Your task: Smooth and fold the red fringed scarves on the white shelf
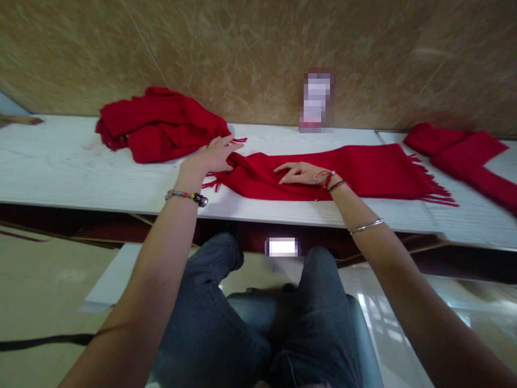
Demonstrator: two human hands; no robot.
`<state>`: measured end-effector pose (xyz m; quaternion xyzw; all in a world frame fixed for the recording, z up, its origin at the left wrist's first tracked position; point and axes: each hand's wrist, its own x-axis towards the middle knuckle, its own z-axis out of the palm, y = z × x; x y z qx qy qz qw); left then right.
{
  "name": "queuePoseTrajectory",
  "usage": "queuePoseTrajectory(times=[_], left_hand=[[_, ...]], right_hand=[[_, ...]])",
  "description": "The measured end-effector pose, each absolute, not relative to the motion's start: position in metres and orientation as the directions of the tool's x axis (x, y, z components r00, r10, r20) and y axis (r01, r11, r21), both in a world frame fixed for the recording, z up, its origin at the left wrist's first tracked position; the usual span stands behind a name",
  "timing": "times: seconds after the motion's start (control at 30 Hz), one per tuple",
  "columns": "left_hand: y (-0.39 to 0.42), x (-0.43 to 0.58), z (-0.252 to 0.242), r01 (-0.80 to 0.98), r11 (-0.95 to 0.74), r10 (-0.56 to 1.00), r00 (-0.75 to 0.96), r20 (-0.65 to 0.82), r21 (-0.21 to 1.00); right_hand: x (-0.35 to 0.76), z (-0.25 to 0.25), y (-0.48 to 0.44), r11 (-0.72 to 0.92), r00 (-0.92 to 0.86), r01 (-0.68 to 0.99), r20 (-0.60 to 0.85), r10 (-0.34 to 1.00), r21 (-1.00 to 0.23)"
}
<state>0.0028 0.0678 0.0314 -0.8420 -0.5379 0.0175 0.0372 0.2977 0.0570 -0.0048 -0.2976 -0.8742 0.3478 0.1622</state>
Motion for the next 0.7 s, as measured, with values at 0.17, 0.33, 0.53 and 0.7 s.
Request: queuePoseTrajectory(times=[0.17, 0.33, 0.53, 0.7], left_hand=[[0.069, 0.021, 0.026, 0.878, -0.468, 0.884, 0.466, -0.043, -0.103], [0.069, 0.019, 0.034, 0.88, -0.448, 0.885, 0.462, 0.064, -0.158], [0.049, 0.007, 0.077, 0.884, -0.432, 0.87, 0.461, 0.173, -0.179], [0.041, 0.01, 0.069, 0.914, -0.372, 0.914, 0.331, -0.235, -0.162]], right_hand=[[0.298, -0.011, 0.064, 0.666, -0.777, 0.387, 0.163, 0.608, -0.638], [0.298, -0.02, 0.071, 0.685, -0.663, 0.508, 0.27, 0.698, -0.523], [0.299, -0.026, 0.074, 0.66, -0.609, 0.635, 0.266, 0.747, -0.401], [0.299, -0.031, 0.077, 0.656, -0.601, 0.656, 0.268, 0.753, -0.374]])
